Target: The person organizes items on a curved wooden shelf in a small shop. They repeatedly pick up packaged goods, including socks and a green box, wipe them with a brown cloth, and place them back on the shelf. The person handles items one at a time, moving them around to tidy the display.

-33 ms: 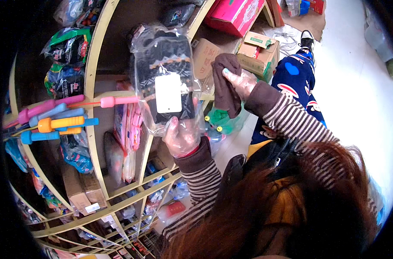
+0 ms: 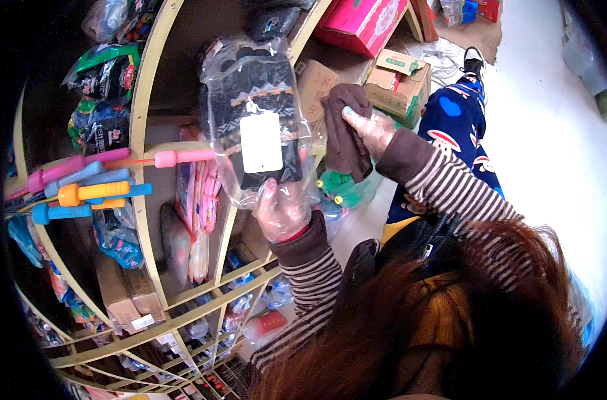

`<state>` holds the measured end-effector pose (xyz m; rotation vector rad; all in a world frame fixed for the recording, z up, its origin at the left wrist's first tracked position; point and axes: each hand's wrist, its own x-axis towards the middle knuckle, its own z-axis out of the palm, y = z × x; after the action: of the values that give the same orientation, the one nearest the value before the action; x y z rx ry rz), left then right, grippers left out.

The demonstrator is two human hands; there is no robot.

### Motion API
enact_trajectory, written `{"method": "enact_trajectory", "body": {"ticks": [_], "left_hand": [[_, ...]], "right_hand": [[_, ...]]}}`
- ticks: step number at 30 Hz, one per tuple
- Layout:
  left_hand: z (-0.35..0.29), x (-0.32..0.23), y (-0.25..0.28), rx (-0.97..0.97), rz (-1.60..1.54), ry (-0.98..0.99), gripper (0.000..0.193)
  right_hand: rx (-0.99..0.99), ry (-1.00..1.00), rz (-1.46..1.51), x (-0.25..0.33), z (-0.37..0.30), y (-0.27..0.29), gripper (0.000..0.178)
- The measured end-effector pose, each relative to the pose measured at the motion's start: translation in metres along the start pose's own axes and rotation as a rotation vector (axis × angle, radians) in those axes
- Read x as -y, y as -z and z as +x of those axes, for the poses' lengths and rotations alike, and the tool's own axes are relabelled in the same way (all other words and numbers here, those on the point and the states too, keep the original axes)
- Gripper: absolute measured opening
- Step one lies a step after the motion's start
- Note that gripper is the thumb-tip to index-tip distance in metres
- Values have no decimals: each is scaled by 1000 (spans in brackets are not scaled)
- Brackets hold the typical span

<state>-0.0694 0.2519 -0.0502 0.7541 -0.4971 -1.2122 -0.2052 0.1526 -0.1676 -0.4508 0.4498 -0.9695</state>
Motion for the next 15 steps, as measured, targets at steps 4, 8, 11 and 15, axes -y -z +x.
{"method": "enact_trajectory", "body": {"ticks": [4,8,11,15], "left_hand": [[5,24,-1,-9,297,-142,52],[8,43,-15,-89,654,-416,60],[9,46,-20,-96,865,-588,66],[5,33,2,77,796,-344,55]], "right_hand": [[270,229,181,13,-17,-38,61],[267,405,32,11,-17,-39,78],[256,359,-83,19,-28,-31,78],[354,662,-506,26,-26,-44,68]]}}
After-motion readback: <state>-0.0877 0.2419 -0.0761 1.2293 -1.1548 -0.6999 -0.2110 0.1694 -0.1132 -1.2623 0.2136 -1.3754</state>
